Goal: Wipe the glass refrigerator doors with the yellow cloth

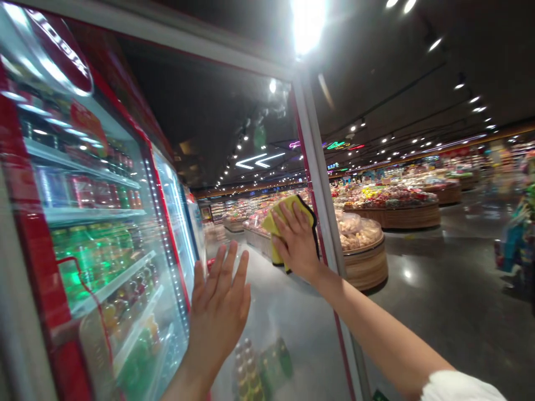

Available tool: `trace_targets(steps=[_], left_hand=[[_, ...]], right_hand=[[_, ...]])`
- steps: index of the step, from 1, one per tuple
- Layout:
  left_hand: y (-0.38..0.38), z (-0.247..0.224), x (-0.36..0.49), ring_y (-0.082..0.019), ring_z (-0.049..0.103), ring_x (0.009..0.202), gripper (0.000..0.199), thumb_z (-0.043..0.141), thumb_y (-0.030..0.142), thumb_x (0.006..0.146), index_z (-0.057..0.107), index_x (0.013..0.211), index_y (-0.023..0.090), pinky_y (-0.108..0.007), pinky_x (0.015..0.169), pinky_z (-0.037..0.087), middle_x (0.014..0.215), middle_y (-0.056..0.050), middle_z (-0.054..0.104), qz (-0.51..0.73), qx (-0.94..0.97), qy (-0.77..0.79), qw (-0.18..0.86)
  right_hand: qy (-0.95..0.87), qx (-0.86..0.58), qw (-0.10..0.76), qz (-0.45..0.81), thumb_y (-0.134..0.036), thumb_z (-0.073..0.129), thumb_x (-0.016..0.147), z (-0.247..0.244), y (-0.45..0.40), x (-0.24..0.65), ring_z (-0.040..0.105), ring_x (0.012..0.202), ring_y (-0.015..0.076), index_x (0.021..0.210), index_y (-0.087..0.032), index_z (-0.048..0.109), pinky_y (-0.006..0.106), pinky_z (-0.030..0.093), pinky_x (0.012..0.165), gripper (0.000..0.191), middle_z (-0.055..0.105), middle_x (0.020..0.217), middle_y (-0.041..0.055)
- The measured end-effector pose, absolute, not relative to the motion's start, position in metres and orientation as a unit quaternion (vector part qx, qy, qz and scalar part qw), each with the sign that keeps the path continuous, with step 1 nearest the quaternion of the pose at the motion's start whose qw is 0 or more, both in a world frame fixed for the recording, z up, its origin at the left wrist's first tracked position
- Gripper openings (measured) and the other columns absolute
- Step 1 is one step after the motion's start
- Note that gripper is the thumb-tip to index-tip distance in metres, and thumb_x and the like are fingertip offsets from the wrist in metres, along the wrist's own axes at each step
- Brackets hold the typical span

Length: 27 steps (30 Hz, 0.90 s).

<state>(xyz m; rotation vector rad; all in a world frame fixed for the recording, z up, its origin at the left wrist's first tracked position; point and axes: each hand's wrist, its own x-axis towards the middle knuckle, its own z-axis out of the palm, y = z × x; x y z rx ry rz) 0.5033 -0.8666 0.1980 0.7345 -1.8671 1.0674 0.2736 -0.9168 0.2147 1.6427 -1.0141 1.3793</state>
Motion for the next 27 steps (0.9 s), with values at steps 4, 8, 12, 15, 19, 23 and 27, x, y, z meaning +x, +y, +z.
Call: trace_targets(steps=[4,8,12,15,19,23,27], left_hand=[[-0.862,0.193,0.523,-0.027,0.029,0.153,0.067,0.053,0.031,0.097,0.027,0.159,0.027,-0.055,0.128,0.011,0.162,-0.009,0.038,0.441,0.3,-0.739,0.411],[-0.86,0.193,0.539,-0.027,0.028,0.153,0.069,0.053,0.034,0.098,0.024,0.16,0.028,-0.055,0.129,0.009,0.162,-0.009,0.036,0.447,0.307,-0.734,0.408],[-0.86,0.193,0.534,-0.028,0.027,0.153,0.071,0.054,0.032,0.097,0.022,0.161,0.026,-0.056,0.128,0.007,0.164,-0.01,0.032,0.433,0.319,-0.736,0.412],[-0.859,0.189,0.53,-0.028,0.028,0.153,0.069,0.054,0.032,0.097,0.025,0.16,0.026,-0.056,0.128,0.008,0.164,-0.011,0.032,0.427,0.326,-0.734,0.416],[-0.853,0.183,0.544,-0.027,0.028,0.153,0.068,0.053,0.033,0.098,0.025,0.16,0.027,-0.055,0.128,0.011,0.163,-0.011,0.035,0.433,0.34,-0.726,0.412],[-0.846,0.18,0.566,-0.027,0.025,0.154,0.069,0.054,0.034,0.098,0.023,0.16,0.03,-0.055,0.128,0.01,0.163,-0.01,0.034,0.442,0.365,-0.704,0.419],[-0.844,0.179,0.571,-0.027,0.022,0.155,0.073,0.058,0.035,0.096,0.021,0.16,0.032,-0.054,0.128,0.011,0.166,-0.009,0.028,0.449,0.379,-0.694,0.416]], right_hand=[[-0.365,0.688,0.394,0.489,-0.028,0.046,0.099,0.173,-0.914,0.253,0.023,0.155,0.03,0.154,-0.029,0.041,0.058,0.03,0.122,0.055,0.042,0.161,0.005],[-0.401,0.568,0.354,0.626,-0.024,0.039,0.101,0.213,-0.935,0.24,0.027,0.154,0.03,0.153,-0.024,0.041,0.058,0.033,0.121,0.053,0.044,0.159,0.0088],[-0.409,0.564,0.351,0.626,-0.031,0.039,0.102,0.254,-0.935,0.281,0.022,0.155,0.0316,0.154,-0.025,0.041,0.057,0.029,0.123,0.052,0.039,0.162,0.0063],[-0.389,0.652,0.379,0.53,-0.039,0.044,0.102,0.235,-0.916,0.307,0.015,0.157,0.0324,0.155,-0.028,0.038,0.057,0.025,0.124,0.055,0.034,0.165,0.0042],[-0.375,0.698,0.404,0.457,-0.038,0.047,0.102,0.193,-0.905,0.293,0.02,0.155,0.0322,0.152,-0.031,0.043,0.062,0.018,0.124,0.051,0.037,0.163,0.005],[-0.461,0.562,0.354,0.589,-0.034,0.04,0.103,0.209,-0.922,0.283,0.03,0.151,0.0359,0.149,-0.023,0.048,0.064,0.03,0.117,0.048,0.039,0.161,0.0149],[-0.462,0.536,0.351,0.613,-0.033,0.037,0.104,0.236,-0.92,0.334,0.026,0.152,0.0371,0.157,-0.023,0.035,0.066,0.027,0.116,0.054,0.037,0.162,0.0155]])
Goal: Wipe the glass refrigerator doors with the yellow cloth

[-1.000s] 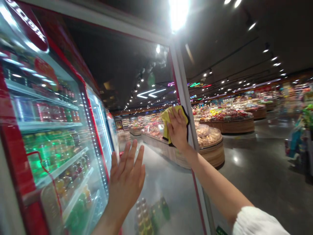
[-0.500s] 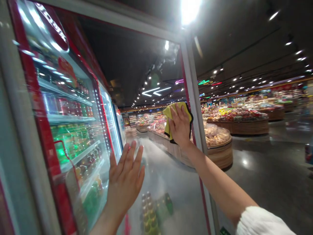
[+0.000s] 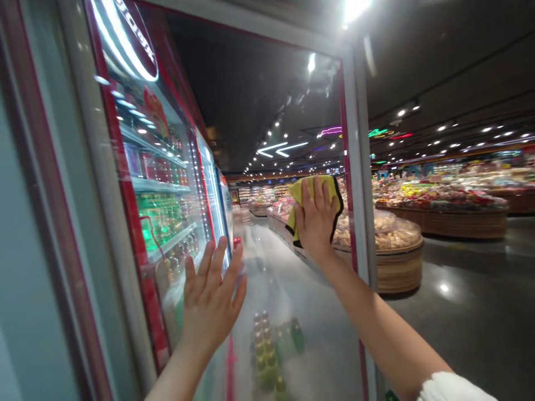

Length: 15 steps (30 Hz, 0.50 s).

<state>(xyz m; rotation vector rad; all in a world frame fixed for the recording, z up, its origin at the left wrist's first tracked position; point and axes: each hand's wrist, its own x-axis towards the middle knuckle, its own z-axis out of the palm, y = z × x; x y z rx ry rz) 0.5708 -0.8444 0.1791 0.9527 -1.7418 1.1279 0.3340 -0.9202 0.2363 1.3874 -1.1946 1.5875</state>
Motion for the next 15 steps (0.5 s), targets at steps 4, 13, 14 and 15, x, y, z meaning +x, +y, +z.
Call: trace_targets(steps=[4,13,14,15], left_hand=[[-0.843,0.176,0.571,-0.028,0.023,0.155,0.075,0.059,0.034,0.096,0.02,0.16,0.033,-0.056,0.128,0.012,0.167,-0.008,0.026,0.457,0.392,-0.684,0.412],[-0.831,0.174,0.604,-0.028,0.018,0.156,0.078,0.061,0.036,0.094,0.02,0.16,0.036,-0.057,0.128,0.006,0.167,-0.005,0.026,0.466,0.416,-0.683,0.379],[-0.831,0.174,0.604,-0.028,0.019,0.156,0.078,0.061,0.036,0.094,0.02,0.16,0.036,-0.057,0.128,0.007,0.167,-0.005,0.025,0.463,0.416,-0.685,0.378],[-0.832,0.174,0.603,-0.029,0.019,0.156,0.078,0.061,0.036,0.094,0.019,0.16,0.036,-0.058,0.128,0.008,0.168,-0.005,0.024,0.461,0.416,-0.686,0.378]], right_hand=[[-0.383,0.652,0.401,0.518,-0.027,0.043,0.1,0.211,-0.903,0.365,0.02,0.155,0.035,0.156,-0.024,0.035,0.066,0.02,0.12,0.057,0.035,0.163,0.0127],[-0.344,0.547,0.383,0.661,-0.028,0.042,0.101,0.235,-0.927,0.326,0.051,0.136,0.0332,0.139,-0.028,0.06,0.061,0.037,0.112,0.042,0.068,0.133,0.0108],[-0.355,0.558,0.38,0.647,-0.028,0.04,0.102,0.241,-0.923,0.339,0.047,0.14,0.034,0.144,-0.028,0.055,0.064,0.032,0.114,0.045,0.065,0.137,0.0105],[-0.362,0.58,0.379,0.624,-0.029,0.04,0.102,0.244,-0.916,0.355,0.042,0.144,0.035,0.148,-0.029,0.05,0.066,0.027,0.116,0.047,0.061,0.143,0.0102]])
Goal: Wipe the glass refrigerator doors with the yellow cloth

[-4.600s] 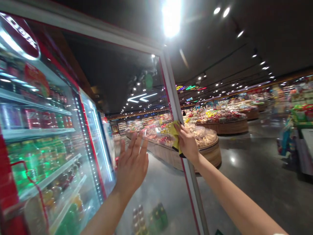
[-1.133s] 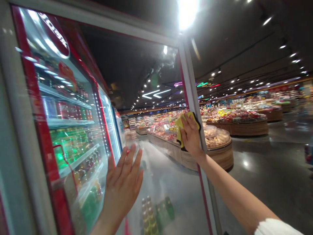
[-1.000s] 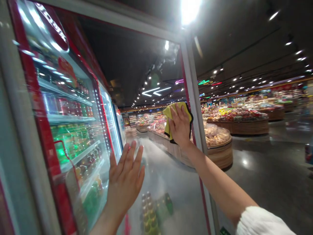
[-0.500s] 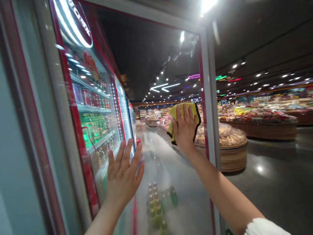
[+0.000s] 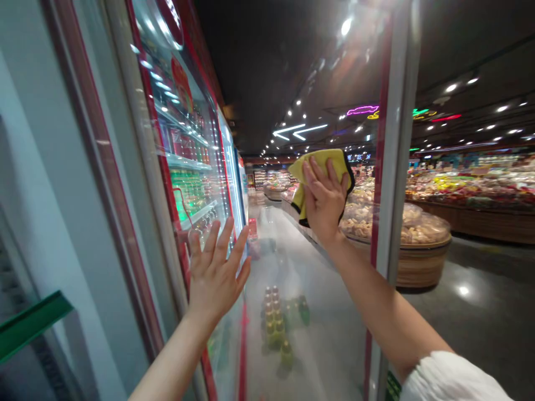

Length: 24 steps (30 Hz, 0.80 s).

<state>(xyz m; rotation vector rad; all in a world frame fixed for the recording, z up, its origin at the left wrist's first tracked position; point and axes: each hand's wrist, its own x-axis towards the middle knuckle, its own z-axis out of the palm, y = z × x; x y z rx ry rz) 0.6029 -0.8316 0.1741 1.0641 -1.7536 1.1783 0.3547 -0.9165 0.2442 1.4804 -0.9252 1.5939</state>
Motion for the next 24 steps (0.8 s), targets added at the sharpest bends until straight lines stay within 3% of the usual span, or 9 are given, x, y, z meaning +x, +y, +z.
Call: trace_targets(steps=[3,6,9,12,16,21,24], left_hand=[[-0.83,0.174,0.602,-0.029,0.018,0.156,0.078,0.06,0.036,0.094,0.019,0.16,0.035,-0.057,0.128,0.007,0.168,-0.005,0.024,0.462,0.418,-0.686,0.376],[-0.825,0.174,0.609,-0.028,0.017,0.156,0.076,0.061,0.037,0.094,0.022,0.159,0.034,-0.056,0.128,0.005,0.167,-0.006,0.027,0.473,0.422,-0.68,0.369],[-0.818,0.174,0.622,-0.027,0.019,0.156,0.076,0.061,0.039,0.094,0.023,0.159,0.034,-0.054,0.128,0.003,0.166,-0.007,0.027,0.482,0.437,-0.665,0.368],[-0.814,0.174,0.628,-0.027,0.017,0.156,0.077,0.062,0.04,0.093,0.023,0.159,0.035,-0.053,0.128,0.0,0.166,-0.007,0.027,0.484,0.451,-0.656,0.365],[-0.811,0.173,0.626,-0.026,0.017,0.156,0.077,0.06,0.04,0.094,0.021,0.16,0.031,-0.051,0.128,-0.004,0.166,-0.009,0.029,0.479,0.468,-0.651,0.356],[-0.805,0.169,0.636,-0.027,0.019,0.156,0.081,0.057,0.045,0.096,0.014,0.162,0.024,-0.053,0.127,-0.005,0.164,-0.013,0.032,0.478,0.485,-0.637,0.362],[-0.8,0.164,0.65,-0.026,0.019,0.156,0.08,0.059,0.046,0.094,0.019,0.161,0.028,-0.051,0.128,-0.001,0.164,-0.011,0.032,0.491,0.487,-0.626,0.361]], right_hand=[[-0.33,0.677,0.402,0.52,-0.039,0.049,0.1,0.23,-0.893,0.388,0.028,0.152,0.0369,0.155,-0.031,0.039,0.069,0.015,0.12,0.057,0.045,0.158,0.008],[-0.262,0.742,0.44,0.432,-0.046,0.053,0.098,0.204,-0.883,0.381,0.027,0.152,0.0339,0.154,-0.038,0.039,0.066,0.013,0.122,0.058,0.042,0.161,0.002],[-0.317,0.701,0.436,0.468,-0.044,0.051,0.099,0.204,-0.89,0.36,0.026,0.153,0.0344,0.153,-0.037,0.041,0.066,0.015,0.121,0.055,0.043,0.16,0.0031],[-0.408,0.624,0.388,0.542,-0.043,0.046,0.101,0.234,-0.895,0.372,0.02,0.153,0.0393,0.158,-0.031,0.034,0.071,0.017,0.118,0.06,0.034,0.165,0.0089],[-0.382,0.654,0.368,0.54,-0.049,0.05,0.098,0.252,-0.883,0.428,0.013,0.154,0.0423,0.16,-0.032,0.027,0.075,0.011,0.118,0.068,0.026,0.168,0.0086],[-0.213,0.774,0.415,0.427,-0.046,0.054,0.097,0.209,-0.87,0.434,0.023,0.153,0.0338,0.156,-0.039,0.033,0.067,0.007,0.123,0.063,0.038,0.163,0.0005],[-0.221,0.753,0.409,0.465,-0.037,0.054,0.098,0.211,-0.879,0.411,0.032,0.15,0.0315,0.151,-0.039,0.043,0.064,0.012,0.123,0.054,0.048,0.157,0.0006]])
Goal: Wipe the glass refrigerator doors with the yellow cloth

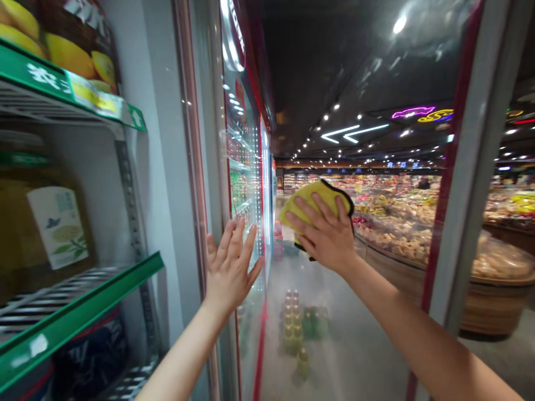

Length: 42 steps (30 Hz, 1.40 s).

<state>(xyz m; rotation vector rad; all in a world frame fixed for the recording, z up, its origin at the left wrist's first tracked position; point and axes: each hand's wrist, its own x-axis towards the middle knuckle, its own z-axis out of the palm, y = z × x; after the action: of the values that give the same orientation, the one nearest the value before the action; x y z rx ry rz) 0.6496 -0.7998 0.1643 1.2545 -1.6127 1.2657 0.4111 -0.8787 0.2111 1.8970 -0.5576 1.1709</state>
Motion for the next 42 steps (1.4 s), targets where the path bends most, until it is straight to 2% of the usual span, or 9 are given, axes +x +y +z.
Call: trace_targets(steps=[6,12,15,20,23,27,31,36,42], left_hand=[[-0.797,0.156,0.654,-0.026,0.015,0.157,0.08,0.061,0.042,0.093,0.02,0.161,0.03,-0.05,0.129,0.001,0.167,-0.009,0.027,0.485,0.509,-0.608,0.369],[-0.787,0.148,0.658,-0.029,0.012,0.157,0.086,0.059,0.041,0.095,0.008,0.162,0.022,-0.052,0.129,0.005,0.166,-0.013,0.026,0.459,0.527,-0.609,0.374],[-0.782,0.145,0.667,-0.028,0.012,0.157,0.084,0.059,0.039,0.095,0.011,0.162,0.024,-0.052,0.129,0.007,0.165,-0.012,0.031,0.463,0.527,-0.616,0.359],[-0.782,0.141,0.669,-0.026,0.008,0.158,0.085,0.061,0.039,0.093,0.013,0.162,0.022,-0.051,0.129,0.009,0.165,-0.014,0.031,0.481,0.524,-0.608,0.353],[-0.78,0.138,0.667,-0.028,0.008,0.158,0.087,0.061,0.038,0.093,0.01,0.162,0.021,-0.053,0.128,0.01,0.166,-0.015,0.027,0.479,0.533,-0.597,0.36],[-0.77,0.132,0.673,-0.03,0.008,0.157,0.087,0.059,0.036,0.094,0.008,0.162,0.02,-0.056,0.127,0.012,0.167,-0.017,0.024,0.476,0.55,-0.585,0.358],[-0.76,0.131,0.68,-0.031,0.01,0.157,0.089,0.061,0.035,0.093,0.008,0.162,0.02,-0.058,0.127,0.015,0.166,-0.018,0.026,0.475,0.565,-0.577,0.35],[-0.755,0.133,0.679,-0.033,0.009,0.157,0.092,0.062,0.034,0.092,0.005,0.163,0.02,-0.059,0.126,0.015,0.167,-0.019,0.023,0.467,0.578,-0.573,0.346],[-0.745,0.129,0.682,-0.032,0.008,0.158,0.089,0.06,0.034,0.093,0.006,0.162,0.017,-0.058,0.127,0.014,0.166,-0.02,0.026,0.471,0.593,-0.561,0.335]], right_hand=[[-0.28,0.672,0.335,0.598,-0.031,0.053,0.097,0.26,-0.882,0.456,0.022,0.153,0.039,0.153,-0.034,0.041,0.075,0.005,0.119,0.058,0.04,0.162,0.0066],[-0.132,0.811,0.394,0.412,-0.031,0.055,0.097,0.211,-0.867,0.466,0.028,0.152,0.0294,0.149,-0.033,0.047,0.063,0.007,0.125,0.053,0.043,0.16,0.0018],[-0.108,0.809,0.411,0.406,-0.029,0.055,0.096,0.207,-0.874,0.438,0.034,0.15,0.0255,0.142,-0.032,0.056,0.056,0.01,0.127,0.045,0.05,0.155,-0.0001],[-0.23,0.739,0.349,0.528,-0.023,0.054,0.095,0.246,-0.878,0.465,0.032,0.151,0.031,0.143,-0.031,0.055,0.063,0.008,0.125,0.048,0.046,0.158,0.0037],[-0.216,0.77,0.34,0.494,-0.024,0.051,0.098,0.239,-0.869,0.495,0.026,0.153,0.0316,0.149,-0.031,0.046,0.066,0.006,0.124,0.052,0.039,0.163,0.0042],[-0.06,0.842,0.381,0.377,-0.027,0.052,0.098,0.21,-0.865,0.483,0.037,0.149,0.0244,0.138,-0.031,0.058,0.056,0.011,0.127,0.041,0.051,0.155,-0.0005],[-0.074,0.83,0.36,0.419,-0.024,0.058,0.093,0.227,-0.872,0.466,0.046,0.142,0.0245,0.123,-0.031,0.069,0.054,0.012,0.128,0.033,0.062,0.144,-0.0016],[-0.164,0.789,0.334,0.489,-0.019,0.055,0.093,0.237,-0.866,0.51,0.036,0.149,0.0304,0.141,-0.027,0.057,0.064,0.007,0.125,0.049,0.049,0.156,0.0055],[0.002,0.856,0.373,0.358,-0.023,0.056,0.096,0.184,-0.864,0.5,0.042,0.146,0.0236,0.14,-0.025,0.056,0.056,0.025,0.124,0.043,0.054,0.152,0.0061]])
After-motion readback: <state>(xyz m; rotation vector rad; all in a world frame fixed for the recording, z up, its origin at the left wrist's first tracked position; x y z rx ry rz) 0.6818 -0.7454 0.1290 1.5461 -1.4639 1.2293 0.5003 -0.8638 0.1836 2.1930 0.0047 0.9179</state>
